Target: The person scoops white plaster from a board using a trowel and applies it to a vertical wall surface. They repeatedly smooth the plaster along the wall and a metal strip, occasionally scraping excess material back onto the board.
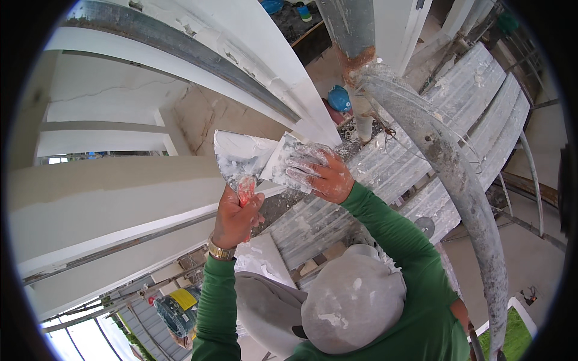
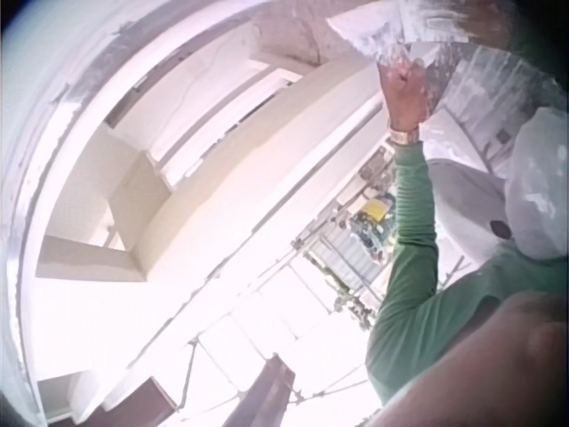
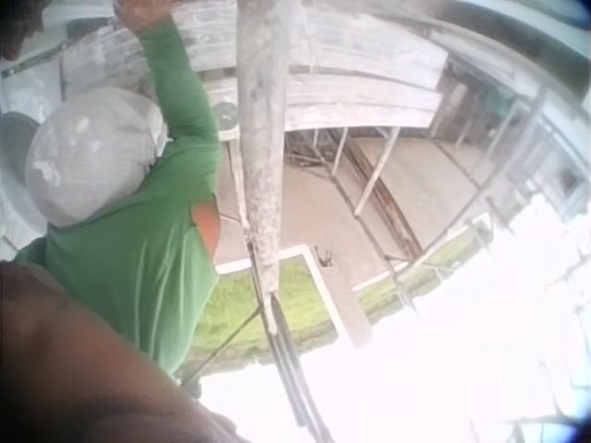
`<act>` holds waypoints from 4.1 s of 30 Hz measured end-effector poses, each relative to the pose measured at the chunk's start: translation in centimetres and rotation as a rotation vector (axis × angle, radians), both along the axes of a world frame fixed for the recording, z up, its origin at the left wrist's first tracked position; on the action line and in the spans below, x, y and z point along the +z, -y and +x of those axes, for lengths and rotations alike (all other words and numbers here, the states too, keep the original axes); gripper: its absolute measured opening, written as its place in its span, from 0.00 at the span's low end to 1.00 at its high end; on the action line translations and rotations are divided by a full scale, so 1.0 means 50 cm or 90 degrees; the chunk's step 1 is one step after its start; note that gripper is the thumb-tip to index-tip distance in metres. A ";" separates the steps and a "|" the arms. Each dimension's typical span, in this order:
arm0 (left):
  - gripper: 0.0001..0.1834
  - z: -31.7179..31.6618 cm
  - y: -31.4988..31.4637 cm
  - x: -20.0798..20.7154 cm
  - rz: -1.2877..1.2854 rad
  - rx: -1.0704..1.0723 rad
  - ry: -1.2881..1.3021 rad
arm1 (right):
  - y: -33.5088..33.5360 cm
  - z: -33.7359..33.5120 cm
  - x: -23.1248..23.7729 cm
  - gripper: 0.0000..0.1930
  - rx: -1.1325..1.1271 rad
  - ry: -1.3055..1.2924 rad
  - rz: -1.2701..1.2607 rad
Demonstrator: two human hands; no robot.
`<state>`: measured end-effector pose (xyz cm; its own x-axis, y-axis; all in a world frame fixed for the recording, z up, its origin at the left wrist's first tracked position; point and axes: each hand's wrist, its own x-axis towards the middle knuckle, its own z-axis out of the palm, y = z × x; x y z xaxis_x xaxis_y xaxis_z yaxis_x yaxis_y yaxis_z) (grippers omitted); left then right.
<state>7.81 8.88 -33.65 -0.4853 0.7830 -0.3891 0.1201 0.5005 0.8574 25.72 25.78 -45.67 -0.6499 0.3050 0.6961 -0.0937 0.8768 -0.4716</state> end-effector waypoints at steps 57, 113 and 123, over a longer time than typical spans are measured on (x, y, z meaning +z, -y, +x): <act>0.08 0.057 0.372 -0.068 0.171 0.501 0.242 | 0.041 -0.151 -0.220 0.15 0.064 -0.234 -1.090; 0.26 0.194 0.744 0.147 0.660 1.005 -0.071 | 0.848 -0.252 -0.261 0.09 1.055 0.431 0.574; 0.25 0.184 0.754 0.132 0.630 0.978 -0.019 | 0.864 -0.346 -0.271 0.06 0.835 0.412 0.441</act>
